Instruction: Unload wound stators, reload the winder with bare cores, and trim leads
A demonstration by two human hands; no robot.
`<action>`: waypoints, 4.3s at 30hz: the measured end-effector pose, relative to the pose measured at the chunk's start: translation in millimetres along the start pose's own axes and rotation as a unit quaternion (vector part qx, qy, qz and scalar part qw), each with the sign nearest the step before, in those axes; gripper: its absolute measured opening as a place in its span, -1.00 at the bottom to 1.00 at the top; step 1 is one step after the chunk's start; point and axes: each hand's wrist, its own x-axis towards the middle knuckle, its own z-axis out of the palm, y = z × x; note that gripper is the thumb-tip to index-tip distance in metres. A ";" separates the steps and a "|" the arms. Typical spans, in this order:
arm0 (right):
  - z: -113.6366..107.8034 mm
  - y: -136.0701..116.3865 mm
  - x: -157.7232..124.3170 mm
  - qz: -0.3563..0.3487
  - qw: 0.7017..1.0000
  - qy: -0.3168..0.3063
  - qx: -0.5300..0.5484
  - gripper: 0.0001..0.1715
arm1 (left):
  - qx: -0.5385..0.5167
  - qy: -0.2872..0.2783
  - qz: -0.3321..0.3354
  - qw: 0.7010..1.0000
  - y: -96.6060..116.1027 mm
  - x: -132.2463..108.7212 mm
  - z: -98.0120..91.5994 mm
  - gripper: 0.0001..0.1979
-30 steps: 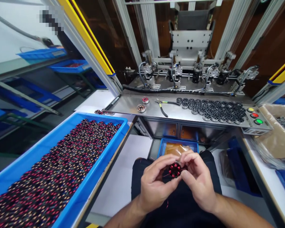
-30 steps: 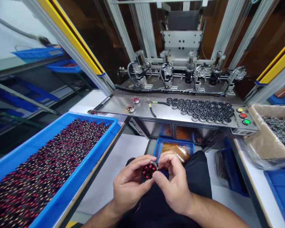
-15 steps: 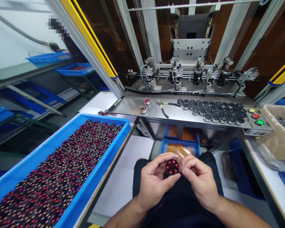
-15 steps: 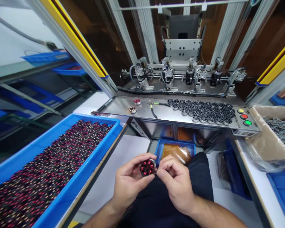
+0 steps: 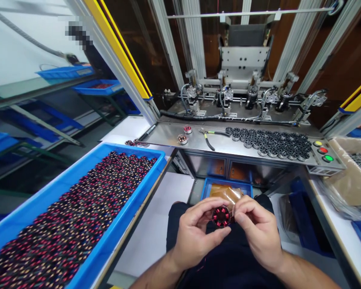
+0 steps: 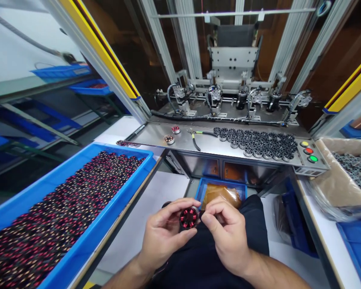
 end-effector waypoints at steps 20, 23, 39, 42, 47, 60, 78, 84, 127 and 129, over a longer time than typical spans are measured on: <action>1.1 -9.3 -0.2 -0.191 0.968 -0.031 -0.160 -0.80 | 0.009 0.006 0.041 0.999 2.5 0.7 0.5 -0.47; 5.5 -9.4 -7.1 -0.202 0.969 -0.026 -0.142 -0.81 | 0.073 0.035 0.093 0.992 -1.1 -1.9 3.2 -0.42; -20.3 -23.2 35.9 -0.266 0.927 -0.241 -0.105 -0.64 | -0.260 -0.059 -0.191 0.945 9.1 -1.4 9.5 -0.61; -18.0 -27.5 38.2 -0.286 0.917 -0.256 -0.114 -0.81 | -0.265 -0.059 -0.218 0.937 10.6 -1.4 11.2 -0.62; -16.7 -30.0 28.4 -0.360 0.893 -0.196 -0.187 -0.91 | -0.294 -0.066 -0.251 0.920 12.6 0.0 12.1 -0.64; 5.7 -21.0 -1.4 -0.379 0.884 0.044 -0.270 -0.76 | -0.088 0.045 0.042 0.994 4.7 -3.2 20.2 -0.49; -0.9 -7.6 8.7 -0.284 0.924 0.003 -0.254 -0.84 | -0.150 -0.101 -0.136 0.974 -3.4 3.7 -0.8 -0.60; -4.3 -18.2 14.7 -0.292 0.907 -0.019 -0.303 -0.83 | -0.174 -0.088 -0.155 0.968 -10.9 3.5 0.3 -0.52; -1.4 -4.7 4.7 0.076 0.996 -0.020 0.043 -0.57 | 0.183 -0.046 0.205 0.960 2.6 3.5 1.2 -0.44; 0.0 -1.2 4.0 0.144 0.985 -0.016 0.099 -0.53 | 0.205 -0.046 0.215 0.954 5.7 5.3 0.3 -0.49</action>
